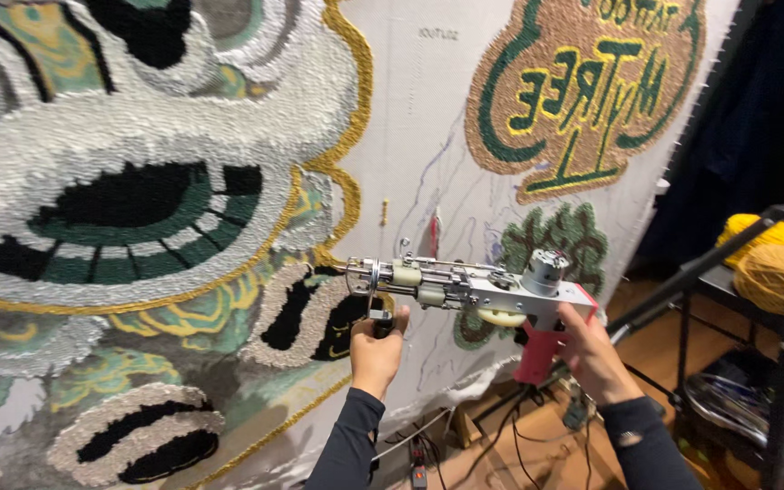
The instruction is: The person uses a pneumatic tufting gun to apply yarn to a large canvas featuring a skull design. They then switch to using scissors to trim the yarn loops along the edges of the design for a clean finish.
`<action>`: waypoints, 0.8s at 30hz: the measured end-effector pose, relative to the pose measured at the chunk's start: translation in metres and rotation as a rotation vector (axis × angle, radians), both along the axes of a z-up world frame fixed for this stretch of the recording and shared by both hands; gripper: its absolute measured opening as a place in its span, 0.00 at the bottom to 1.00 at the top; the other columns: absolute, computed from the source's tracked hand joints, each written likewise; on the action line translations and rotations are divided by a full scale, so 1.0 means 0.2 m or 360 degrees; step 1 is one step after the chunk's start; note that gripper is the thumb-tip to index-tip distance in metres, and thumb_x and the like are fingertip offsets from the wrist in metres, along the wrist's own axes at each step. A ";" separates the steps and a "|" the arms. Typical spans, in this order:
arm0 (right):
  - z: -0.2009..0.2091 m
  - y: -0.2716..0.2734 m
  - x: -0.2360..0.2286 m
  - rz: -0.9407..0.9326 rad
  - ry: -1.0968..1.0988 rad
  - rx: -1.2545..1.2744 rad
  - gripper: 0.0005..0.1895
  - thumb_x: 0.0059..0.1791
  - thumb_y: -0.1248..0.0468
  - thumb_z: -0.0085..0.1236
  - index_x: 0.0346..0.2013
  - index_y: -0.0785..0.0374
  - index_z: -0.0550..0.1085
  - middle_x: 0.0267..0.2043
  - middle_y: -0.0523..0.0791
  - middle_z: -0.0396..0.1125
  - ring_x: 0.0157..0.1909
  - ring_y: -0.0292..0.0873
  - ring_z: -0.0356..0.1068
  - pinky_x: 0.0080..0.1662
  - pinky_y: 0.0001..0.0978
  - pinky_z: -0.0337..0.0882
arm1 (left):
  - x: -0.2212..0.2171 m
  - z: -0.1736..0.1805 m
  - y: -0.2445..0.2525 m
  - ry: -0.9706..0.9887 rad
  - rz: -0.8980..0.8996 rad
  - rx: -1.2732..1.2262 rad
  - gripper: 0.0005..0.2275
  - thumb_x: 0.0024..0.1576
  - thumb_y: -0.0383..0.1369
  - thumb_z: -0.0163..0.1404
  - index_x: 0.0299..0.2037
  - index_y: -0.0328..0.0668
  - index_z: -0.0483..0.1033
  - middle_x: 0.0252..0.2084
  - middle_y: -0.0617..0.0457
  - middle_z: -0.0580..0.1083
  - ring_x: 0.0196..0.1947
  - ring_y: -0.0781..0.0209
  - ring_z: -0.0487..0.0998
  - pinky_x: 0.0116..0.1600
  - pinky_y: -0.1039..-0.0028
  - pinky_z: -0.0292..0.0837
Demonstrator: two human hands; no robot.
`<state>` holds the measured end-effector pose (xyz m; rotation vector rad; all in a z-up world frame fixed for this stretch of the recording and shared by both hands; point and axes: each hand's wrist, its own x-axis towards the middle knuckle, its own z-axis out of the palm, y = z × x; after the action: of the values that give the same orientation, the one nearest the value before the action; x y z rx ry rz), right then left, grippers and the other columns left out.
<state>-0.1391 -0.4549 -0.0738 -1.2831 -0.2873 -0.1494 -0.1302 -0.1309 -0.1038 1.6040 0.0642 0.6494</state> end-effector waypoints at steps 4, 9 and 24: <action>0.01 0.03 -0.03 -0.0057 -0.0032 0.0112 0.30 0.51 0.51 0.56 0.65 0.59 0.63 0.56 0.43 0.67 0.52 0.43 0.71 0.47 0.48 0.75 | -0.05 0.00 -0.04 -0.0086 0.0110 0.0087 0.19 0.52 0.44 0.63 0.21 0.33 0.78 0.16 0.52 0.75 0.17 0.66 0.70 0.27 0.70 0.65; 0.04 0.01 -0.09 -0.0032 -0.0064 0.0056 0.32 0.50 0.49 0.54 0.66 0.57 0.60 0.60 0.42 0.65 0.58 0.40 0.69 0.53 0.46 0.75 | -0.10 -0.01 -0.07 -0.0239 0.0164 0.0079 0.18 0.51 0.44 0.63 0.22 0.34 0.80 0.18 0.54 0.77 0.18 0.68 0.74 0.29 0.72 0.68; 0.08 0.01 -0.11 -0.0151 -0.0080 -0.0615 0.35 0.52 0.44 0.52 0.67 0.61 0.65 0.61 0.45 0.67 0.59 0.39 0.68 0.55 0.40 0.70 | -0.24 -0.03 0.00 -0.0004 0.0188 0.0036 0.23 0.52 0.49 0.62 0.19 0.33 0.77 0.15 0.53 0.73 0.17 0.64 0.68 0.27 0.70 0.63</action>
<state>-0.1602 -0.4530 -0.0586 -1.6789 -0.3077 -0.2140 -0.1773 -0.1319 -0.1092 1.6302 0.1512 0.7454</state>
